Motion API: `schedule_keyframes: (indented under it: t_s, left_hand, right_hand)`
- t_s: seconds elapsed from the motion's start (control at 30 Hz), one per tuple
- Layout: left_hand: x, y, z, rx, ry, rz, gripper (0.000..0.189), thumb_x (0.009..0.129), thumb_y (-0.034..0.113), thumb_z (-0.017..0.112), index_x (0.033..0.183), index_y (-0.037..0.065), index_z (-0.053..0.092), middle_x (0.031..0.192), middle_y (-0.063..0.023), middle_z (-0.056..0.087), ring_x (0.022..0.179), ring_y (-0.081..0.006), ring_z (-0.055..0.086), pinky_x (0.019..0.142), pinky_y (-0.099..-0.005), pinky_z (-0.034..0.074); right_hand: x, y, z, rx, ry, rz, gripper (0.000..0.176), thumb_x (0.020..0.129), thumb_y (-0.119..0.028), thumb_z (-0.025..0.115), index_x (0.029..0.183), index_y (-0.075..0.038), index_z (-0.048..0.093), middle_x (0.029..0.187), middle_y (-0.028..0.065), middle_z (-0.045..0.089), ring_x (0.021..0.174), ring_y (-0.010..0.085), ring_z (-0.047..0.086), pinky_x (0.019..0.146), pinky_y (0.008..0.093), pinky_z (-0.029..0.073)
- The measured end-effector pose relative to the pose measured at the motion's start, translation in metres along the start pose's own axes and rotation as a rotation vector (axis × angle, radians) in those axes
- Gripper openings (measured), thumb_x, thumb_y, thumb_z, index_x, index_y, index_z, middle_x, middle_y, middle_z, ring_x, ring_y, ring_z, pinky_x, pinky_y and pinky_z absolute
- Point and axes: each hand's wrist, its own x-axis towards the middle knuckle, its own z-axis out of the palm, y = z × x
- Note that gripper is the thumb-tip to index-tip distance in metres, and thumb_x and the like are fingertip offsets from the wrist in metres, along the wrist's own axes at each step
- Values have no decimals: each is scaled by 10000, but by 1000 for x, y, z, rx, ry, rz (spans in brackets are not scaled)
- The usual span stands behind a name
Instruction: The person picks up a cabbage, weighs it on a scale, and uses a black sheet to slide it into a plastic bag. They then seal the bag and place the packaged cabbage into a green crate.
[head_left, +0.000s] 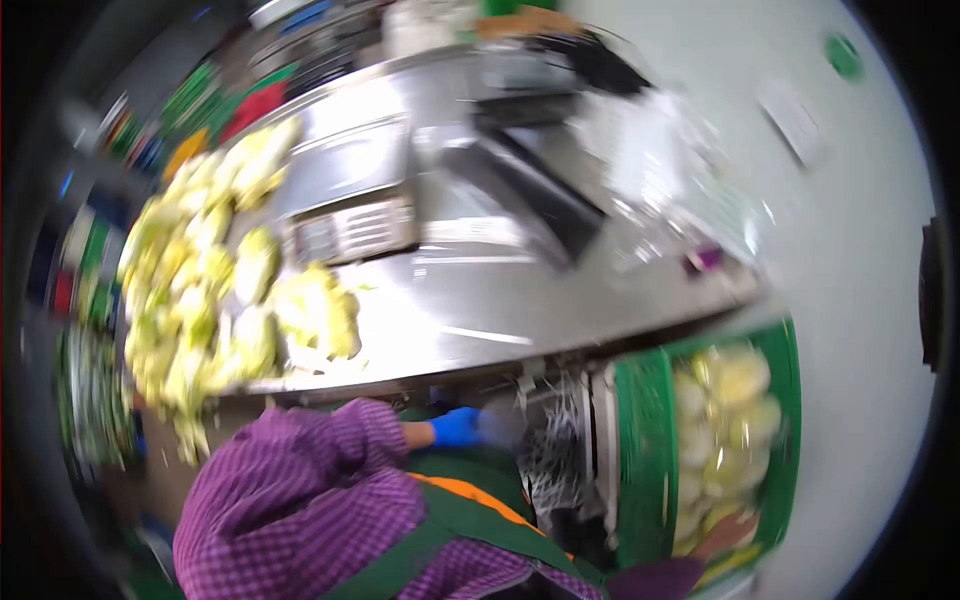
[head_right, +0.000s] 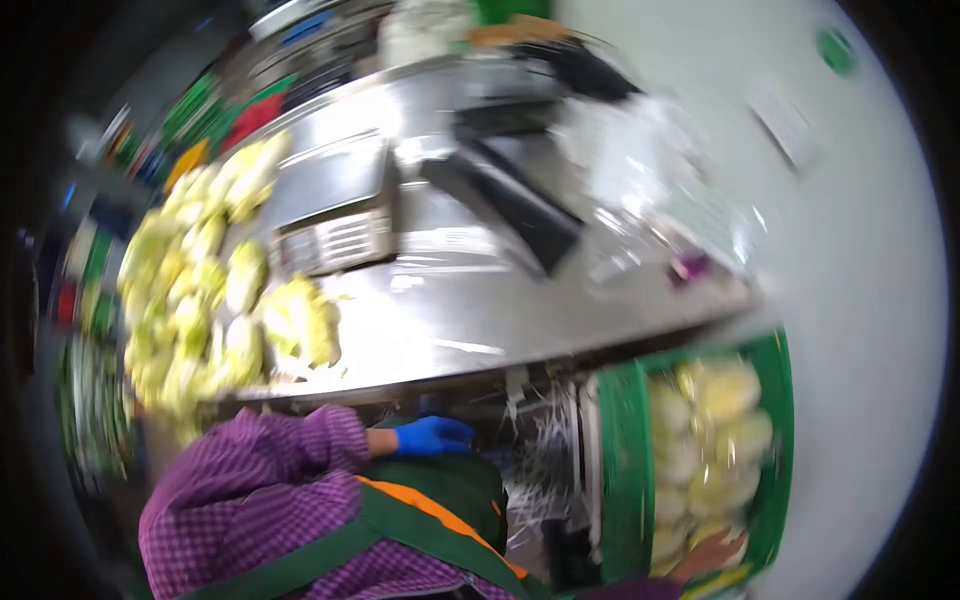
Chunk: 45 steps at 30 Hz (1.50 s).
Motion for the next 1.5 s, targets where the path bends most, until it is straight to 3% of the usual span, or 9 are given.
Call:
schedule_keyframes:
  t_s: [0.2,0.43,0.57,0.7,0.83,0.9,1.17,1.33,1.5]
  left_hand:
    - [-7,6,-34,34,122,93,447,865,290,640,1240,61,558,1200,-131,605,1108,-230,574,967,-353,443]
    - [-50,-31,-118,-124,547,193,391,874,276,620,1191,49,586,1093,-113,650,1009,-183,606,911,-350,466]
    - [-114,-78,-222,-174,1245,214,480,830,314,677,1228,78,551,1151,-112,598,1052,-234,585,907,-357,460]
    - [-198,-167,-356,408,1731,-260,892,722,298,753,1434,79,261,1418,-204,348,1284,-375,362,1064,-428,310]
    - [-244,-197,-426,223,1444,-790,1150,555,448,819,1455,96,195,1391,-250,347,1257,-397,386,1009,-456,374]
    - [-251,-207,-443,156,1373,-776,1146,543,447,818,1450,100,209,1365,-242,385,1225,-384,427,997,-438,393]
    - [-322,-213,-467,28,1092,-560,1005,576,464,827,1373,34,390,1326,-201,481,1225,-306,472,1034,-363,368]
    - [-278,-215,-553,276,1491,-326,868,711,476,731,1412,144,342,1411,-230,361,1310,-377,340,1079,-426,301]
    - [-221,-194,-695,796,1535,-446,1059,578,393,814,1448,206,239,1455,-205,284,1306,-423,303,1038,-505,326]
  right_hand:
    - [45,-368,-72,1025,-660,-150,452,913,-166,544,1330,-22,445,1299,175,499,1125,262,518,864,329,449]
    - [-7,-640,-15,941,-827,-703,479,812,-110,628,1257,5,496,1157,189,583,1056,324,558,880,384,430]
    - [-10,-678,-37,799,-925,-932,300,810,-71,574,1092,29,589,946,225,632,880,376,605,771,411,461]
    - [9,-657,-144,691,-1006,-1020,224,779,-51,561,979,36,609,799,219,623,761,380,612,687,424,457]
    - [41,-621,-193,88,-1328,-1107,329,729,-135,698,1019,2,626,770,131,608,678,225,560,659,325,459]
    - [38,-640,-233,205,-1549,-1012,396,856,-194,619,1217,-44,558,1006,145,656,903,226,611,805,322,465]
    - [2,-665,-232,309,-1423,-842,405,858,-221,623,1214,-40,556,985,150,651,905,237,604,814,338,462]
    - [-28,-723,-240,318,-1468,-854,391,867,-214,617,1210,-38,556,1000,154,653,924,252,611,829,342,457]
    - [-48,-767,-242,346,-1489,-811,379,864,-154,621,1226,-60,553,991,158,645,905,266,610,804,333,464]
